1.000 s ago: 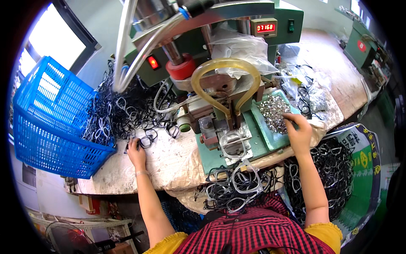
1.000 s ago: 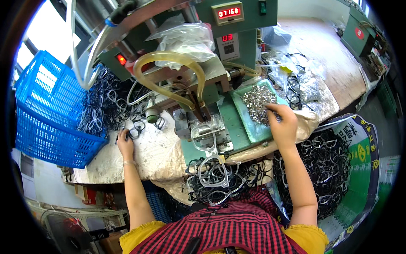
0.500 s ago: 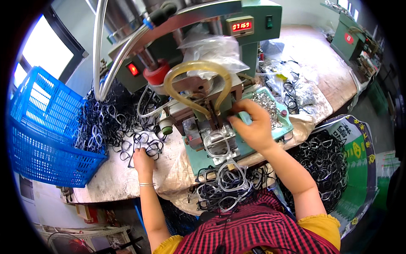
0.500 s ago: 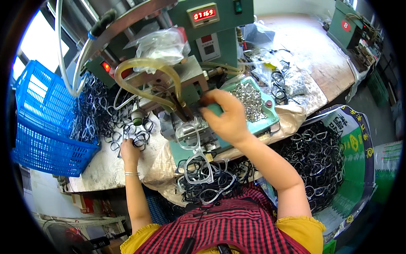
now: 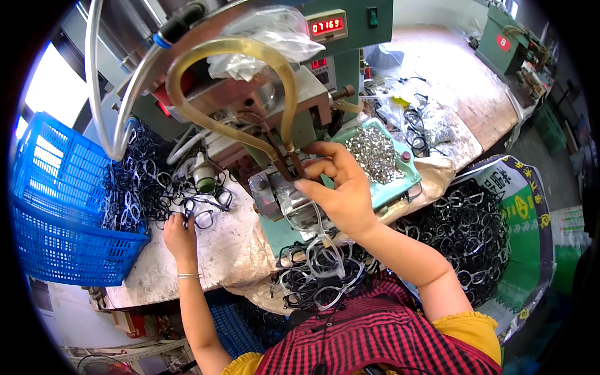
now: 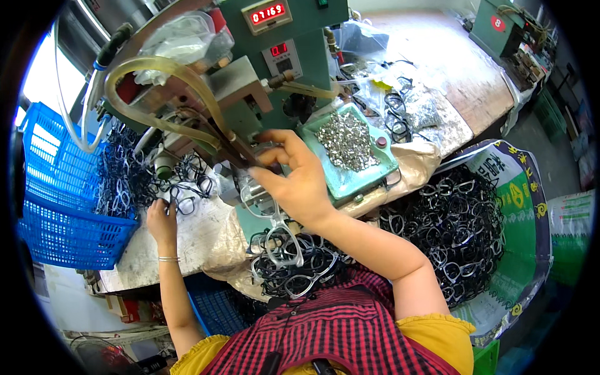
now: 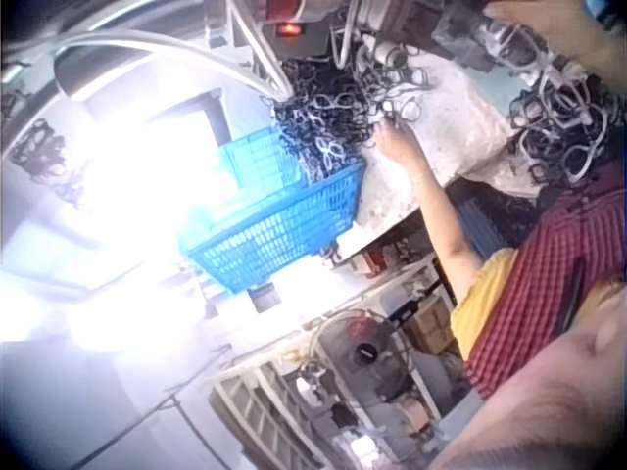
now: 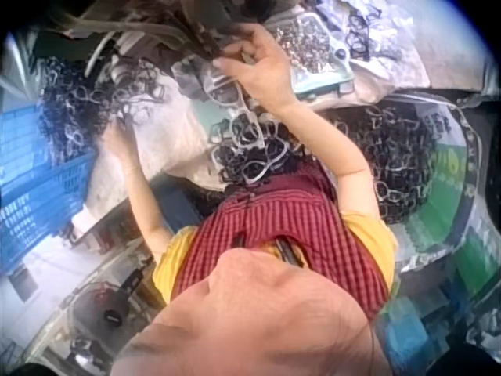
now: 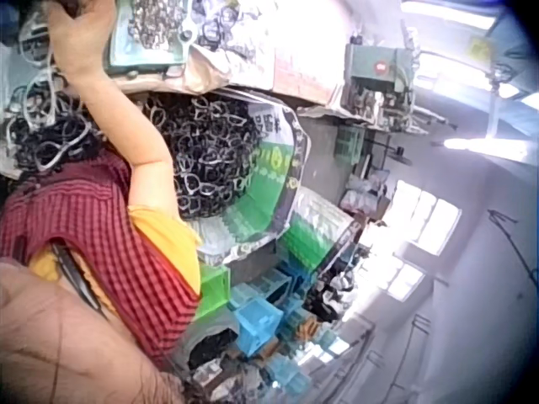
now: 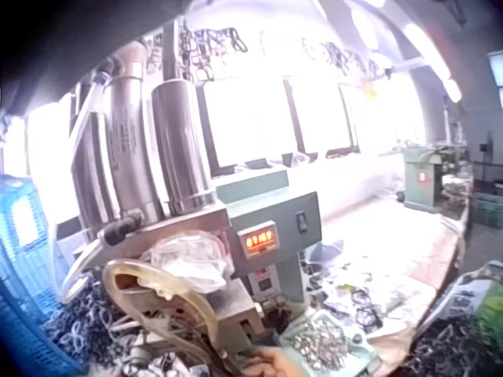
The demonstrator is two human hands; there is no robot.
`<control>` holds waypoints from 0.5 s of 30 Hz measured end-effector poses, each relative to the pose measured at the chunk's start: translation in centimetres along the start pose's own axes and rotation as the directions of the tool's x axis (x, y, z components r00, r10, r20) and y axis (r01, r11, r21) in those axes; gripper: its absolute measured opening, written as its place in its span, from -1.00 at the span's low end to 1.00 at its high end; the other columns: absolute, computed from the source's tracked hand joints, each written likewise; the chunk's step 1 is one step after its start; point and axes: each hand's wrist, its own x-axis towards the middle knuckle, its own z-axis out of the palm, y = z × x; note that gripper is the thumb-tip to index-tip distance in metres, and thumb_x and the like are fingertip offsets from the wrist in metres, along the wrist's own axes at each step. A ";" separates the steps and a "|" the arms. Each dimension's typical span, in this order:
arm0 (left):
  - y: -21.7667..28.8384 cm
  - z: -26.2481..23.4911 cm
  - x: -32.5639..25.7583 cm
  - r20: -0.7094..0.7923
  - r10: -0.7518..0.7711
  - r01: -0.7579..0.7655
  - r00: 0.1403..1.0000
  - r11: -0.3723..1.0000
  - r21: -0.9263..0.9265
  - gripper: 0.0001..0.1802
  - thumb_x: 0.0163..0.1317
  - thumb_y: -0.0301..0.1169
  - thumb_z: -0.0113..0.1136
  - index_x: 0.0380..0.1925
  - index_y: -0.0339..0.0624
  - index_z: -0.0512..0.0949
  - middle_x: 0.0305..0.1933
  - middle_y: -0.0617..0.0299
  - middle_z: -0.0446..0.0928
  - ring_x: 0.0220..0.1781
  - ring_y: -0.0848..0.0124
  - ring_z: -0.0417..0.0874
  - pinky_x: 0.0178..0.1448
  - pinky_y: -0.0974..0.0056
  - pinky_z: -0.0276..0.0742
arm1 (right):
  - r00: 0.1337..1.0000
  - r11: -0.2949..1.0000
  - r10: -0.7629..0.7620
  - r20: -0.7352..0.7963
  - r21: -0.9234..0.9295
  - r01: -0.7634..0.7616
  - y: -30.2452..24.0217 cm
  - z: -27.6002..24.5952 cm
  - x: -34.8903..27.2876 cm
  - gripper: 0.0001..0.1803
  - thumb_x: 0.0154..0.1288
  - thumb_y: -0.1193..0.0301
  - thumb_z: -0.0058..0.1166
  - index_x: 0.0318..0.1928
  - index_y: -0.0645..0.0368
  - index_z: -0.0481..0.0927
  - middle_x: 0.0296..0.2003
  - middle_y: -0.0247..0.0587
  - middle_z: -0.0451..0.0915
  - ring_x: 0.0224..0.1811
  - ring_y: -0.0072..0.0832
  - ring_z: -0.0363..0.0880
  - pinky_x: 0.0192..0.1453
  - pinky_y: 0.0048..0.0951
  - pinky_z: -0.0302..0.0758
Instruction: The person repeatedly picks up eyeglass frames and small metal parts from a tray, places them into a press machine, and operates the machine to attach the parts. Finished glasses are placed into a large bag on the right.
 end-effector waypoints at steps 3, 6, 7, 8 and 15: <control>4.9 -2.1 -0.2 -0.081 -0.484 0.171 0.871 0.454 -0.875 -0.90 0.26 -0.50 0.14 -0.25 -0.23 0.48 -0.38 0.21 0.48 -0.27 0.33 0.55 -0.25 0.22 0.44 | 0.997 0.999 0.044 -0.058 0.023 -0.043 -0.7 0.9 -0.4 -0.49 0.21 0.61 0.19 0.18 0.33 0.38 -0.25 -0.25 0.66 -0.15 -0.63 0.57 0.05 -0.54 0.46; 13.0 -9.4 -0.8 0.232 -0.275 0.106 0.933 -0.404 -0.908 -0.81 0.28 -0.34 0.05 -0.17 -0.18 0.43 -0.37 0.28 0.42 -0.37 0.48 0.43 -0.32 0.39 0.34 | 0.997 0.976 -0.071 -0.039 -0.211 0.061 -1.3 0.1 -1.4 -0.47 0.21 0.58 0.16 0.21 0.33 0.39 -0.16 -0.11 0.68 -0.07 -0.46 0.64 0.13 -0.47 0.47; 14.8 -10.7 -1.8 0.251 -0.115 0.149 0.961 -0.551 -0.821 -0.78 0.26 -0.28 0.03 -0.18 -0.16 0.42 -0.37 0.25 0.41 -0.39 0.47 0.40 -0.31 0.39 0.33 | 0.992 0.946 -0.127 0.008 -0.301 0.123 -1.6 -0.3 -1.3 -0.46 0.21 0.58 0.15 0.22 0.33 0.40 -0.14 -0.07 0.68 -0.04 -0.42 0.66 0.15 -0.45 0.47; 18.4 -12.8 -2.3 0.413 -0.087 0.316 0.907 -0.508 -0.801 -0.78 0.23 -0.27 0.07 -0.22 -0.14 0.39 -0.40 0.29 0.35 -0.42 0.51 0.33 -0.36 0.41 0.26 | 0.993 0.930 -0.095 0.064 -0.350 0.111 -2.2 -0.9 -1.3 -0.47 0.20 0.57 0.14 0.23 0.29 0.43 -0.07 -0.02 0.67 0.04 -0.35 0.66 0.19 -0.40 0.47; 25.4 -12.4 -2.9 0.441 0.618 0.754 0.652 -0.590 -0.289 -0.64 0.47 -0.01 0.01 -0.33 -0.01 0.28 -0.56 0.30 0.29 -0.65 0.45 0.30 -0.48 0.36 0.28 | 0.972 0.043 -0.235 0.020 -0.999 0.031 4.4 -11.9 0.6 -0.70 0.09 0.40 0.29 -0.11 0.12 0.66 0.12 0.08 0.55 0.36 0.06 0.35 0.35 -0.02 0.37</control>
